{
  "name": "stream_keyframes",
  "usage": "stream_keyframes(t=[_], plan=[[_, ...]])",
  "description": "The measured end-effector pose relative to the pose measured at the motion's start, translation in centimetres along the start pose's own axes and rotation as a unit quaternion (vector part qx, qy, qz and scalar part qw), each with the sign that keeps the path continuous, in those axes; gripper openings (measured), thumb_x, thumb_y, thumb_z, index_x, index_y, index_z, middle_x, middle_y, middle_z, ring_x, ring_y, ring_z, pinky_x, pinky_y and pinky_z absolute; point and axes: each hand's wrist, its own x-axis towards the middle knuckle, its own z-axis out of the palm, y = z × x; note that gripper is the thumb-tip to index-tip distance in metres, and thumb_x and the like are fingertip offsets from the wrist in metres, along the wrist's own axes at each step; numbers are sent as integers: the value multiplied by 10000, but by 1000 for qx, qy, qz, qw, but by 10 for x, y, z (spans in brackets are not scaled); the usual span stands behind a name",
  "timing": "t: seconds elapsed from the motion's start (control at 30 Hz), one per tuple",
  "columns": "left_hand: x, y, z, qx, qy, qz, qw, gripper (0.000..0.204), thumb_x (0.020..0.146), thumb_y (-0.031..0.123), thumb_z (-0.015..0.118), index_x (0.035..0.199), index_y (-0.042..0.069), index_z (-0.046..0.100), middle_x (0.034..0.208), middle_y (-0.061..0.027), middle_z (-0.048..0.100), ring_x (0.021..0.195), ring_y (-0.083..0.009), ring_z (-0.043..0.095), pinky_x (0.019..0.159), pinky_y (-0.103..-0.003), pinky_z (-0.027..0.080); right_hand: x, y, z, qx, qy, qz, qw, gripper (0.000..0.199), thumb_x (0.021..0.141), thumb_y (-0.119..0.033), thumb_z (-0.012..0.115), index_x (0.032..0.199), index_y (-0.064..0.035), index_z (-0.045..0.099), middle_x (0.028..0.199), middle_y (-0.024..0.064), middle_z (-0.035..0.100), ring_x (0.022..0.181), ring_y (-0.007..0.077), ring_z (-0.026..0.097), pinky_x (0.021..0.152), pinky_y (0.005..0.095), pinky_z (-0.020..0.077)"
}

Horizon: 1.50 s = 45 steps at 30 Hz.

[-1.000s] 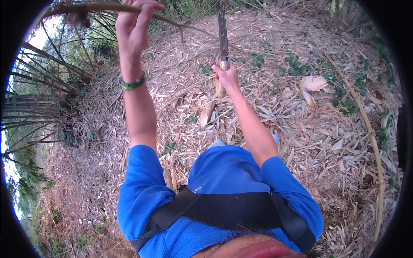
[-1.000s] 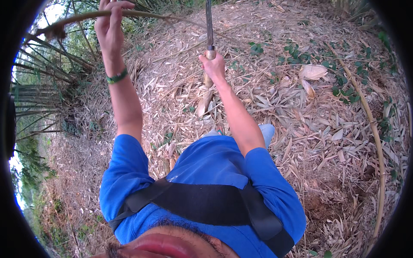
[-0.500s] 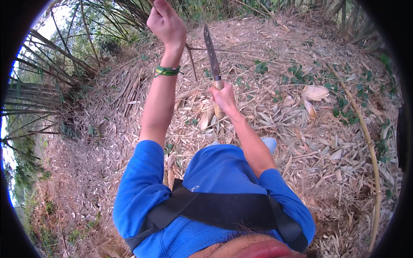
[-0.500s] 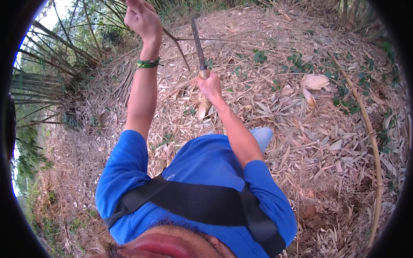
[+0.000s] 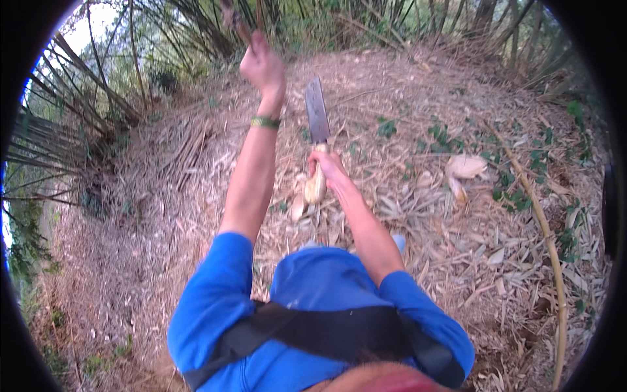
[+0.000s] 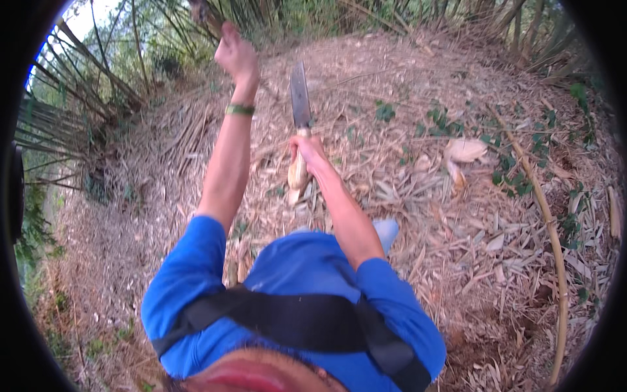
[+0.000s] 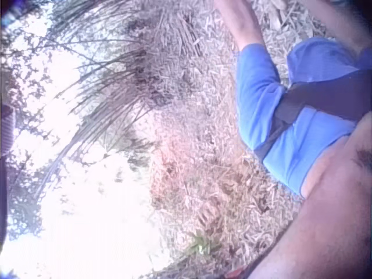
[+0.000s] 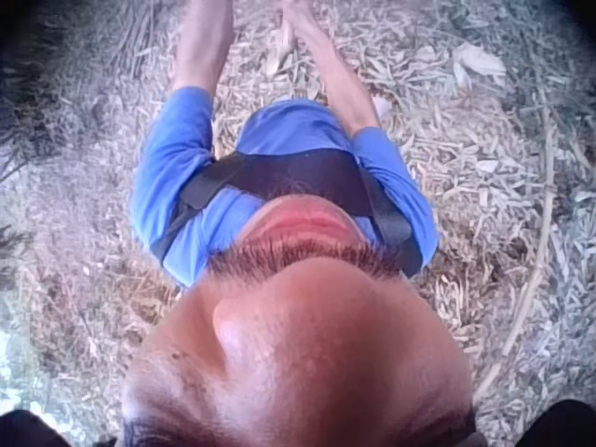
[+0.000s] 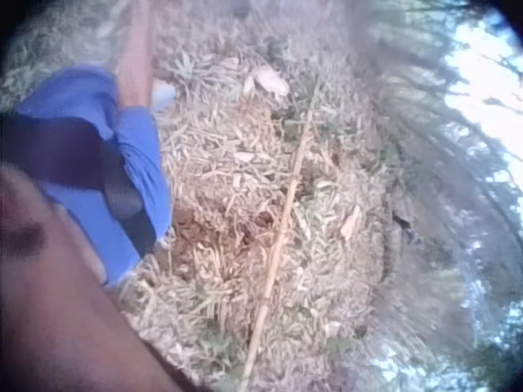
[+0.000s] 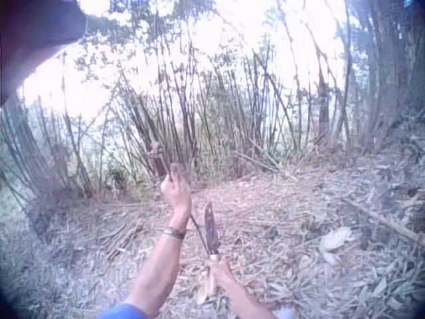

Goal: The person trims small branches and nodes off a long bamboo stalk using a machete, then sits on the ground to further handle the bamboo pieces.

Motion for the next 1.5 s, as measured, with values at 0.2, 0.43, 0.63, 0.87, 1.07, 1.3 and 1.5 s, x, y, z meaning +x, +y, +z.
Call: stream_keyframes(t=[0.2,0.43,0.63,0.87,1.07,1.3,1.5], plan=[[-14,12,-39,32,-44,-51,997,648,997,526,466,551,72,341,438,54,325,395,-73,312,405,-301,244,-54,-158,-14,-172,81,-170,967,87,786,-35,616,853,-16,565,640,48,553,520,127,543,490,297,487],[-7,74,20,-76,-19,-98,992,629,963,588,494,580,134,288,516,80,273,474,-52,274,447,-294,198,42,-9,-60,-501,302,-253,770,181,807,-199,677,832,-32,612,746,110,648,621,176,616,550,360,498],[54,79,-14,-124,12,-71,990,594,969,586,480,598,166,283,526,96,270,465,-36,248,442,-272,160,2,103,-110,-118,139,83,980,85,774,-62,644,704,-20,621,550,58,559,430,164,527,407,333,413],[28,-15,-113,-105,5,-131,986,522,1011,502,447,693,98,351,554,52,368,481,-51,391,437,-232,257,-1,37,-129,-41,118,56,991,59,755,-47,642,765,-14,594,588,59,562,459,160,529,439,299,438],[-111,-137,-324,78,210,-381,897,535,1044,436,370,1333,-14,384,1193,-161,529,949,-207,531,879,-391,456,-35,65,-151,-46,118,139,982,89,789,-75,629,844,-34,572,654,50,553,500,155,534,447,302,444],[-200,-131,-428,84,462,-530,707,645,1041,497,280,1495,50,177,961,-122,572,765,-181,552,794,-340,527,-102,131,-219,-82,189,239,949,101,727,-108,630,789,-75,557,599,41,513,478,165,507,456,338,451],[42,-210,-482,-119,375,-429,813,791,980,626,240,1546,82,149,1571,-197,236,1448,-335,260,1182,-493,232,-111,131,-235,-45,222,298,927,91,732,-106,618,765,-83,537,597,33,505,477,181,507,464,350,456]])
